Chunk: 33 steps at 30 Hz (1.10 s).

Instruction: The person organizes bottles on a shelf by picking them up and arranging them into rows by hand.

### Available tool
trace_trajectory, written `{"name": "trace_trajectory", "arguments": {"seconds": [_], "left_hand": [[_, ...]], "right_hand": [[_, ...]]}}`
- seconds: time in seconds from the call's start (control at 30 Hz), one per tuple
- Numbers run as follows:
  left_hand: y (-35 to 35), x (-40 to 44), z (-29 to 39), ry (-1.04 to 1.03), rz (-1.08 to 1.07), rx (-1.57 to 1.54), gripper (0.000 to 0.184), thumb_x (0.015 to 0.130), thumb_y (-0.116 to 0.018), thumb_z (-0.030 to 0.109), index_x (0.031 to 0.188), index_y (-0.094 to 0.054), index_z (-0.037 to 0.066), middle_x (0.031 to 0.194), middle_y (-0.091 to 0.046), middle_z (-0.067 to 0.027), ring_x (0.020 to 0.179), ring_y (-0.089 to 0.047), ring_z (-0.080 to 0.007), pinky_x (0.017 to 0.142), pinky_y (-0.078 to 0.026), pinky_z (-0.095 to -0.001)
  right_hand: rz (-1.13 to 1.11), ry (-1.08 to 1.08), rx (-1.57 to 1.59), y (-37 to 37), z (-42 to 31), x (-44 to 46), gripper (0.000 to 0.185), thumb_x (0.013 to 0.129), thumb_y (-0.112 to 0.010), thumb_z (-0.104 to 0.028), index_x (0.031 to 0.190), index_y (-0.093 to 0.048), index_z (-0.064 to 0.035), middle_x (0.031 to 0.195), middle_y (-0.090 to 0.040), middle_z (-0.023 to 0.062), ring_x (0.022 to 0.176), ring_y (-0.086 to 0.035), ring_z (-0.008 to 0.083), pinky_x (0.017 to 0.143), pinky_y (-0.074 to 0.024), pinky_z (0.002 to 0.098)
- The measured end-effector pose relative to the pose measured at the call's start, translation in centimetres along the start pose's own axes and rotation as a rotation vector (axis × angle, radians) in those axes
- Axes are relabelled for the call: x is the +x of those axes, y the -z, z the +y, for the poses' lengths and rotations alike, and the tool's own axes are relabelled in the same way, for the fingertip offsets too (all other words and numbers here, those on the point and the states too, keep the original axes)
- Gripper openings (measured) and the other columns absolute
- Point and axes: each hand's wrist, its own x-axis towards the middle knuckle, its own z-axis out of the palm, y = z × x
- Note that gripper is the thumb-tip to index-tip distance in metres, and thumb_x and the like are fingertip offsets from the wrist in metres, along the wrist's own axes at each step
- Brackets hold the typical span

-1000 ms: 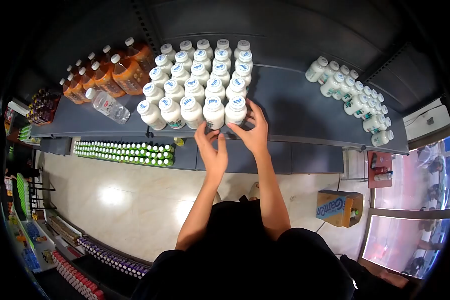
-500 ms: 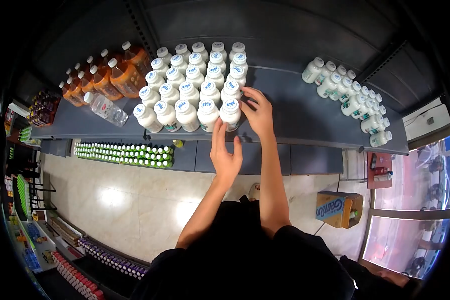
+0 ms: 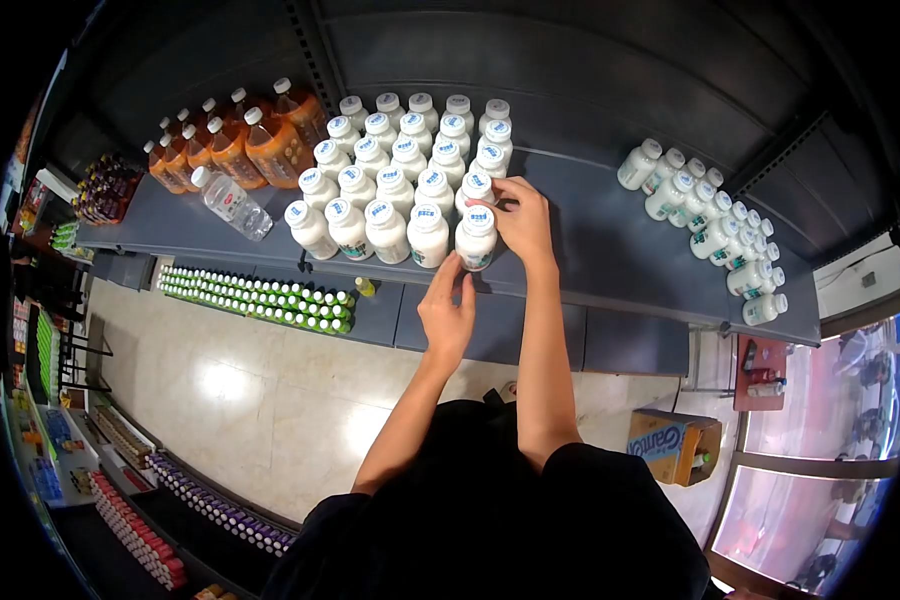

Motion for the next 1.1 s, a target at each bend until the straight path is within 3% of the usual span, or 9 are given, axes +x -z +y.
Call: {"name": "trace_trajectory", "arguments": {"seconds": [0.43,0.53,0.57,0.7,0.87,0.9,0.93,1.0,1.1], "left_hand": [[-0.5,0.4,-0.6,0.011,0.08,-0.156,0.023,0.09,-0.073,0.003,0.112,-0.069,-0.001,0.112,-0.072,-0.0178,0.087,-0.073,-0.0324,0.072,-0.06,-0.0355],[-0.1,-0.1,-1.4,-0.134,0.071,-0.091,0.023,0.09,-0.073,0.002,0.112,-0.068,-0.001,0.108,-0.07,-0.0163,0.087,-0.069,-0.0314,0.073,-0.058,-0.0363],[0.1,-0.1,-1.4,-0.13,0.046,-0.104,0.022,0.089,-0.073,0.001,0.111,-0.068,-0.001,0.107,-0.07,-0.016,0.086,-0.068,-0.0307,0.074,-0.057,-0.0362],[-0.1,-0.4,-0.1,-0.217,-0.008,-0.128,0.017,0.089,-0.072,0.001,0.105,-0.068,-0.001,0.103,-0.069,-0.0152,0.083,-0.065,-0.0289,0.072,-0.053,-0.0353],[-1.4,-1.2,1.6,-0.132,-0.169,-0.237,0.008,0.09,-0.072,0.001,0.095,-0.066,-0.001,0.093,-0.068,-0.0128,0.077,-0.063,-0.0264,0.071,-0.052,-0.0335],[-1.7,-1.4,2.3,-0.117,-0.207,-0.261,0.007,0.09,-0.071,0.001,0.093,-0.066,-0.001,0.091,-0.068,-0.012,0.074,-0.063,-0.0243,0.07,-0.052,-0.0329],[-2.0,-1.5,2.9,-0.131,-0.229,-0.292,0.006,0.09,-0.071,0.0,0.093,-0.066,-0.001,0.09,-0.068,-0.0118,0.073,-0.062,-0.0235,0.069,-0.052,-0.0326],[-2.1,-2.3,3.8,-0.131,-0.267,-0.339,0.005,0.091,-0.07,0.0,0.092,-0.066,-0.002,0.088,-0.067,-0.0117,0.071,-0.062,-0.0223,0.068,-0.052,-0.0319],[-2.4,-2.9,4.4,-0.124,-0.281,-0.372,0.005,0.091,-0.07,-0.001,0.09,-0.065,-0.002,0.085,-0.067,-0.0115,0.068,-0.06,-0.0217,0.065,-0.051,-0.0318]], "right_hand": [[0.126,0.102,-0.07,1.1,-0.3,-0.8,0.042,0.077,-0.091,-0.015,0.114,-0.076,-0.0021,0.101,-0.075,0.0072,0.089,-0.072,0.0195,0.081,-0.0567,0.0316],[0.181,-0.153,0.377,3.6,-2.3,-1.0,0.036,0.093,-0.078,-0.017,0.123,-0.072,0.001,0.117,-0.071,0.0083,0.105,-0.068,0.0191,0.09,-0.055,0.0334],[0.229,-0.154,0.622,4.6,-4.8,-1.4,0.03,0.105,-0.06,-0.023,0.114,-0.072,0.0023,0.123,-0.067,0.0132,0.114,-0.066,0.0229,0.099,-0.0547,0.0383],[-0.066,0.382,0.499,6.5,-14.9,-5.2,0.028,0.094,-0.072,-0.027,0.095,-0.07,0.0007,0.104,-0.068,0.0155,0.097,-0.069,0.0227,0.093,-0.0548,0.0404],[-0.369,1.047,0.28,3.2,-29.7,-12.1,0.023,0.086,-0.074,-0.026,0.089,-0.063,-0.0065,0.078,-0.057,0.0058,0.065,-0.061,0.0197,0.055,-0.0495,0.0332],[-0.453,1.054,0.324,3.0,-30.7,-12.8,0.025,0.086,-0.072,-0.027,0.092,-0.064,-0.004,0.078,-0.058,0.0062,0.065,-0.059,0.0172,0.053,-0.0487,0.0318],[-0.254,0.972,0.369,1.5,-32.3,-14.4,0.026,0.068,-0.072,-0.029,0.073,-0.054,-0.0099,0.064,-0.051,0.0002,0.055,-0.053,0.0145,0.045,-0.0373,0.0398],[-0.166,0.841,0.265,1.8,-34.0,-16.3,0.035,0.053,-0.073,-0.032,0.052,-0.042,-0.0158,0.051,-0.044,-0.0057,0.045,-0.045,0.0118,0.037,-0.026,0.0419],[-0.228,0.832,0.217,2.7,-33.1,-16.5,0.034,0.055,-0.073,-0.029,0.053,-0.042,-0.0153,0.051,-0.043,-0.0056,0.044,-0.044,0.0115,0.037,-0.0256,0.0403]]}}
